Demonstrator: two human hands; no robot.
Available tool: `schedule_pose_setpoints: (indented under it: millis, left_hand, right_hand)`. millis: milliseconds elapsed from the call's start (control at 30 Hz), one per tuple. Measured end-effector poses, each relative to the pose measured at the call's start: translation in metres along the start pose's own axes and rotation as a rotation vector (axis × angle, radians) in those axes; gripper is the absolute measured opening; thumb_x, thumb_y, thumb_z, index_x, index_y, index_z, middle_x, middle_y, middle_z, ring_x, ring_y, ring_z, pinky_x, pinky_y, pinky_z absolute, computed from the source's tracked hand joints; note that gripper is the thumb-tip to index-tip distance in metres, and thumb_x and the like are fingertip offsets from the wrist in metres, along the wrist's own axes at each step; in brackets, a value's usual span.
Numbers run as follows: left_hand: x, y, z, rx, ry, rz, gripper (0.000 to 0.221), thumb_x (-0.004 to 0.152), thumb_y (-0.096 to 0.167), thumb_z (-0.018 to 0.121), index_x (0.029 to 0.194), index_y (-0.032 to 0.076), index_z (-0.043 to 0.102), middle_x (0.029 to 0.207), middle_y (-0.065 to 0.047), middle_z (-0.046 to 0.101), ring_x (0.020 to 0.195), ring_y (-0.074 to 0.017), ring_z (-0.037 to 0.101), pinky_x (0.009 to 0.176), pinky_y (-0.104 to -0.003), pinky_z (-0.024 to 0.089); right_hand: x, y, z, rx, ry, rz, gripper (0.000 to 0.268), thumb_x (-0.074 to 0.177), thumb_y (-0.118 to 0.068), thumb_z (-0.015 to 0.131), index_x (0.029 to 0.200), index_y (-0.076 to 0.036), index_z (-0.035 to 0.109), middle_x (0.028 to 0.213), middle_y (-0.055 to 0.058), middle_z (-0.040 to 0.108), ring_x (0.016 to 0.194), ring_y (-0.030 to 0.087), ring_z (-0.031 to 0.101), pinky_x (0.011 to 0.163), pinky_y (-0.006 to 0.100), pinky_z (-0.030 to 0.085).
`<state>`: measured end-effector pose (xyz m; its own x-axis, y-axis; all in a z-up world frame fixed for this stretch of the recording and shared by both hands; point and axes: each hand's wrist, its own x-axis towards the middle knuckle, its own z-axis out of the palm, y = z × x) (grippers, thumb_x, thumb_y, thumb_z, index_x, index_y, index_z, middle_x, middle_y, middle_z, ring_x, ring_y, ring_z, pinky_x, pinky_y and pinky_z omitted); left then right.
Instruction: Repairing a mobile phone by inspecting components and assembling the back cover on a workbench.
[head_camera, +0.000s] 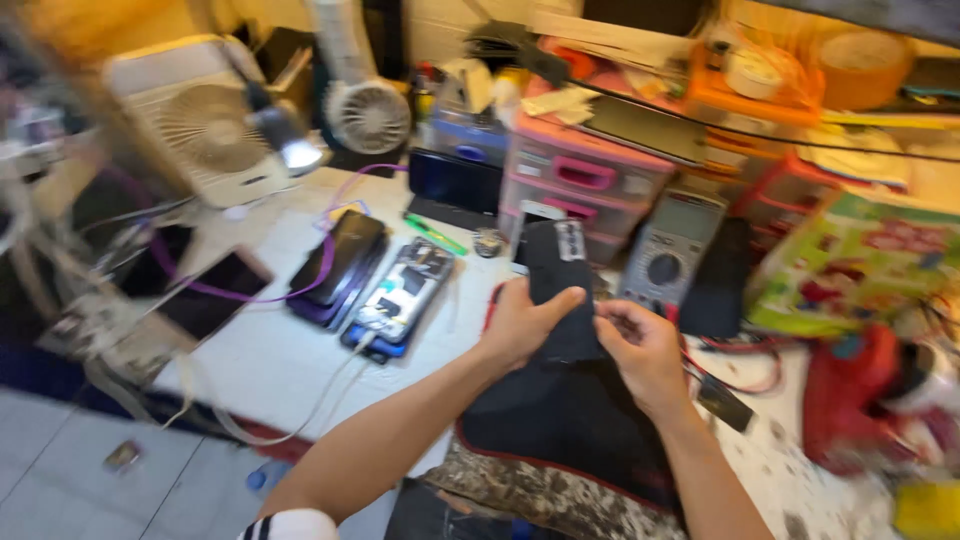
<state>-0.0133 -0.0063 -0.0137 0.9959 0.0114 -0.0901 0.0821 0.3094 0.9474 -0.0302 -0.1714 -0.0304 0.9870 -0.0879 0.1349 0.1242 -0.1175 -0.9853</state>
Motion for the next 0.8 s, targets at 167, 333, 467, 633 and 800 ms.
schedule_pose_setpoints:
  millis: [167,333,467,633,800]
  left_hand:
    - [-0.021,0.000,0.000,0.204,0.000,0.053,0.023,0.088,0.035,0.074,0.084,0.013,0.069,0.080,0.004,0.066,0.074,-0.0049,0.059,0.059,-0.028,0.049]
    - [-0.009,0.004,-0.011,0.116,-0.080,-0.050,0.030,0.088,0.043,0.075,0.083,0.014,0.068,0.076,0.003,0.065,0.068,-0.0070,0.060,0.056,-0.024,0.045]
    - [-0.013,0.000,-0.008,0.107,-0.102,0.023,0.025,0.090,0.035,0.074,0.080,0.015,0.064,0.075,0.003,0.064,0.068,-0.0076,0.060,0.057,-0.025,0.045]
    - [-0.014,0.007,-0.005,0.254,-0.141,0.032,0.029,0.090,0.040,0.071,0.076,0.016,0.062,0.069,0.003,0.059,0.063,-0.0104,0.056,0.052,-0.028,0.040]
    - [-0.010,0.016,-0.009,-0.019,-0.066,-0.117,0.023,0.090,0.032,0.076,0.093,0.010,0.070,0.085,-0.002,0.070,0.072,-0.0115,0.064,0.060,-0.028,0.052]
  right_hand:
    - [0.006,0.027,-0.004,-0.149,0.060,-0.008,0.024,0.110,-0.019,0.070,0.090,-0.006,0.065,0.079,-0.005,0.050,0.074,0.004,0.041,0.064,0.023,0.035]
    - [0.008,0.044,-0.006,-0.093,0.062,-0.037,0.012,0.115,-0.015,0.070,0.115,-0.003,0.072,0.091,0.003,0.066,0.081,0.003,0.056,0.075,0.017,0.048]
    - [0.007,0.035,-0.003,-0.107,0.064,-0.012,0.020,0.113,-0.016,0.068,0.098,-0.005,0.062,0.083,-0.002,0.050,0.077,0.004,0.043,0.069,0.022,0.038]
    - [0.002,0.012,-0.005,-0.254,0.075,0.058,0.059,0.117,-0.026,0.062,0.066,-0.009,0.040,0.063,-0.004,0.028,0.064,0.007,0.025,0.054,0.029,0.022]
    - [0.009,0.038,-0.015,-0.137,-0.059,-0.026,0.014,0.109,0.000,0.063,0.122,0.001,0.069,0.094,0.009,0.065,0.084,0.010,0.057,0.080,0.024,0.047]
